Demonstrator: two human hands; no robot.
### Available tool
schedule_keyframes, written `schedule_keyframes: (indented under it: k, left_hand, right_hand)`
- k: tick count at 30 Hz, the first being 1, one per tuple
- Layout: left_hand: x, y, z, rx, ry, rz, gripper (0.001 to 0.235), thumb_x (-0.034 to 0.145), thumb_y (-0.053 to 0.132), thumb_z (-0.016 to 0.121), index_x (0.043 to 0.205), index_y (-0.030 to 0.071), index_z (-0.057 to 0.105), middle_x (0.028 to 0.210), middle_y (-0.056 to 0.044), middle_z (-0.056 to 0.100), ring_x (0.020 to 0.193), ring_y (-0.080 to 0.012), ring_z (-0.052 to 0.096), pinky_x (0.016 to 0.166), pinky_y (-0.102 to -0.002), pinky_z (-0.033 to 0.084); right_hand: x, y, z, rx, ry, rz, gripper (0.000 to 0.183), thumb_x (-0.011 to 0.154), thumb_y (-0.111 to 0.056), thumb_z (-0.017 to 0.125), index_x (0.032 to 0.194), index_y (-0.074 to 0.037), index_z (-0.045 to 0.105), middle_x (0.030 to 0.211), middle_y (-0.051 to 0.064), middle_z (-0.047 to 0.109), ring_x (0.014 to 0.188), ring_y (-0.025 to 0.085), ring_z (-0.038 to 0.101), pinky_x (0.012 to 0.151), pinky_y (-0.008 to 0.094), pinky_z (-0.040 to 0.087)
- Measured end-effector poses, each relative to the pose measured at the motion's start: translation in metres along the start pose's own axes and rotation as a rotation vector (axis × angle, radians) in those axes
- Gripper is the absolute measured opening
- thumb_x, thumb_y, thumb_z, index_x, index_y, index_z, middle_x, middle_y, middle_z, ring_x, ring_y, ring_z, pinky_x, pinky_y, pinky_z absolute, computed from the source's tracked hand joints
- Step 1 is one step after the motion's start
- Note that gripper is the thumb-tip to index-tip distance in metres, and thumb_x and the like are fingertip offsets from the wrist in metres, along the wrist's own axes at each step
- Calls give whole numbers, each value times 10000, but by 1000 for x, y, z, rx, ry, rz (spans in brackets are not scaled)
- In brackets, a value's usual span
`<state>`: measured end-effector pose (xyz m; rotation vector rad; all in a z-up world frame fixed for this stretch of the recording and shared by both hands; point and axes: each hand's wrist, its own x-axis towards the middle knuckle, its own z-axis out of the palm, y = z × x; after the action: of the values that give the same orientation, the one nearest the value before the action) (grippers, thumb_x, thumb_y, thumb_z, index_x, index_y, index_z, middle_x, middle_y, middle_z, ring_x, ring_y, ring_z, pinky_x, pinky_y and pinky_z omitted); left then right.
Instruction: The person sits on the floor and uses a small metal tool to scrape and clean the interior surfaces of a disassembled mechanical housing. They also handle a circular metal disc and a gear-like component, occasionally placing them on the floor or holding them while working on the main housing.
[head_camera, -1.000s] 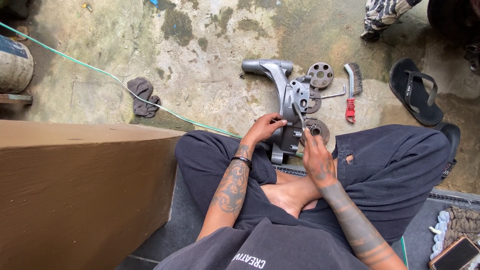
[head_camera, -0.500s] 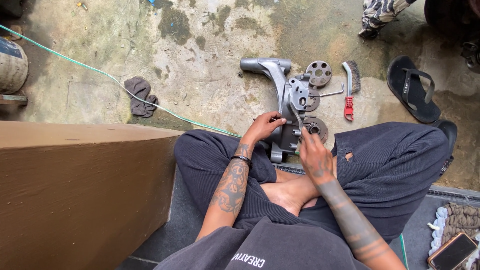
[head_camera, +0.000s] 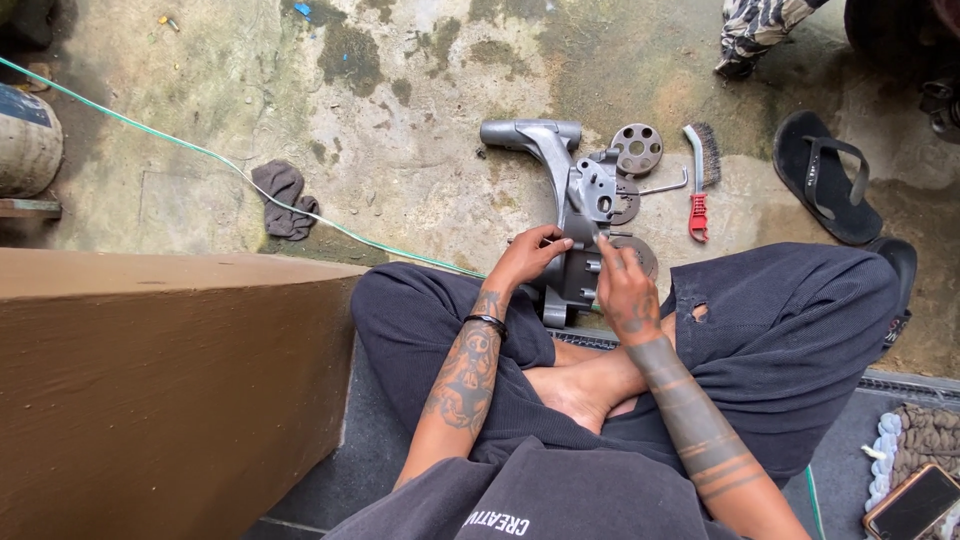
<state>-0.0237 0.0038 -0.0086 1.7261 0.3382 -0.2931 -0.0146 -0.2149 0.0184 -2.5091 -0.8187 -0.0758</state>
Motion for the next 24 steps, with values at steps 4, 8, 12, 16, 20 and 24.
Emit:
schedule_keyframes:
  k: [4, 8, 12, 16, 20, 24]
  left_hand:
    - [0, 4, -3, 11, 3, 5, 247, 928, 354, 707, 994, 117, 725, 968, -90, 748, 968, -264, 729, 821, -386, 567]
    - [0, 9, -8, 10, -7, 4, 258, 925, 351, 710, 1007, 107, 724, 995, -108, 749, 984, -279, 728, 833, -401, 566]
    - [-2, 5, -1, 22, 5, 9, 276, 932, 354, 700, 1015, 91, 716, 996, -121, 750, 986, -292, 729, 838, -418, 571]
    - [-3, 5, -1, 38, 17, 16, 262, 946, 337, 690, 1013, 84, 706, 1001, -128, 747, 985, -294, 731, 829, -415, 575]
    - [2, 2, -2, 55, 16, 19, 262, 934, 330, 701, 1017, 82, 708, 1010, -131, 749, 979, -295, 736, 822, -414, 579]
    - [0, 1, 0, 27, 47, 42, 218, 924, 274, 716, 1025, 82, 705, 987, -133, 744, 931, -271, 746, 799, -400, 580]
  right_hand:
    - [-16, 1, -9, 145, -91, 74, 435, 1035, -9, 453, 1458, -19, 553, 988, 151, 597, 672, 340, 705, 555, 461, 639]
    - [-31, 3, -20, 103, -97, 92, 419, 1015, -33, 493, 1425, -62, 578, 967, 101, 571, 672, 358, 715, 521, 470, 633]
    - [-12, 9, -2, 87, -44, 65, 439, 1041, -28, 466, 1472, -76, 532, 1013, 132, 569, 715, 403, 692, 548, 512, 634]
    - [-7, -10, -30, 175, -102, 159, 420, 1071, -29, 445, 1480, -26, 540, 1029, 174, 593, 760, 350, 715, 654, 484, 658]
    - [-35, 9, -23, 131, -81, 172, 428, 1043, -60, 490, 1466, -60, 553, 1050, 194, 587, 822, 478, 702, 626, 583, 620]
    - [-15, 10, -8, 132, -72, 173, 408, 1054, -90, 471, 1453, -99, 557, 1092, 187, 609, 897, 473, 702, 681, 587, 621]
